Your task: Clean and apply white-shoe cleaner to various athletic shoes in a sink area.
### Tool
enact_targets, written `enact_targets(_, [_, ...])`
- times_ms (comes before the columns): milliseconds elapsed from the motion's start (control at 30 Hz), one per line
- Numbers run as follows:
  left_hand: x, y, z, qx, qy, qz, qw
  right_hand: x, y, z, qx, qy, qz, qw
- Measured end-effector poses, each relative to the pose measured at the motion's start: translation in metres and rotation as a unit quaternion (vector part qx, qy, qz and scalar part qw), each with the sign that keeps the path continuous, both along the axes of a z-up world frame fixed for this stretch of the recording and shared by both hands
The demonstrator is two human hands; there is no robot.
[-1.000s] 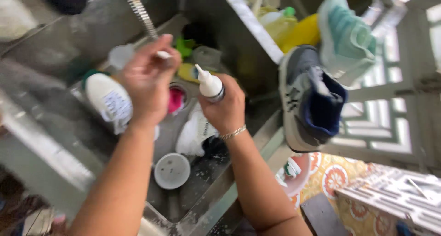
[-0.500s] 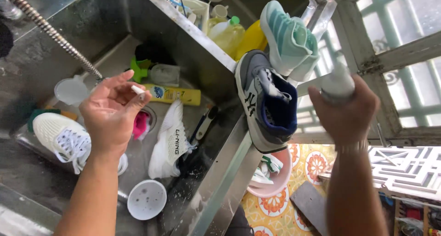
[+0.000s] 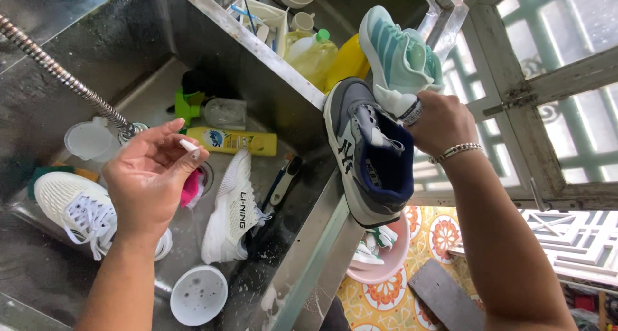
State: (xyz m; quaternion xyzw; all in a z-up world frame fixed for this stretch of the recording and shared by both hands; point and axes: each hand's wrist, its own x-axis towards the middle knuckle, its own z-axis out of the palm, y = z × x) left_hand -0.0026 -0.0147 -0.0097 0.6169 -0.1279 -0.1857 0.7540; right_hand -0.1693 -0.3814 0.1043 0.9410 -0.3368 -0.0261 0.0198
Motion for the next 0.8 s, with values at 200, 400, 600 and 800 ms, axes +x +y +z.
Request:
enact_targets(200, [0.001,0.000,0.001,0.017,-0.011,0.000,1.000,0.011,-0.003,-0.003,-0.004,0.084,-0.022,0.996])
enact_targets(400, [0.001,-0.001,-0.004,-0.011,-0.007,-0.007,1.000,0.016,0.001,0.002,-0.044,0.131,-0.007,0.990])
enact_targets(600, [0.000,0.000,-0.005,0.008,-0.020,-0.003,1.000,0.016,-0.005,-0.001,-0.076,0.166,0.000,0.983])
enact_targets(800, [0.001,-0.001,-0.004,-0.011,0.011,-0.003,1.000,0.019,-0.004,0.002,-0.118,0.148,0.043,0.981])
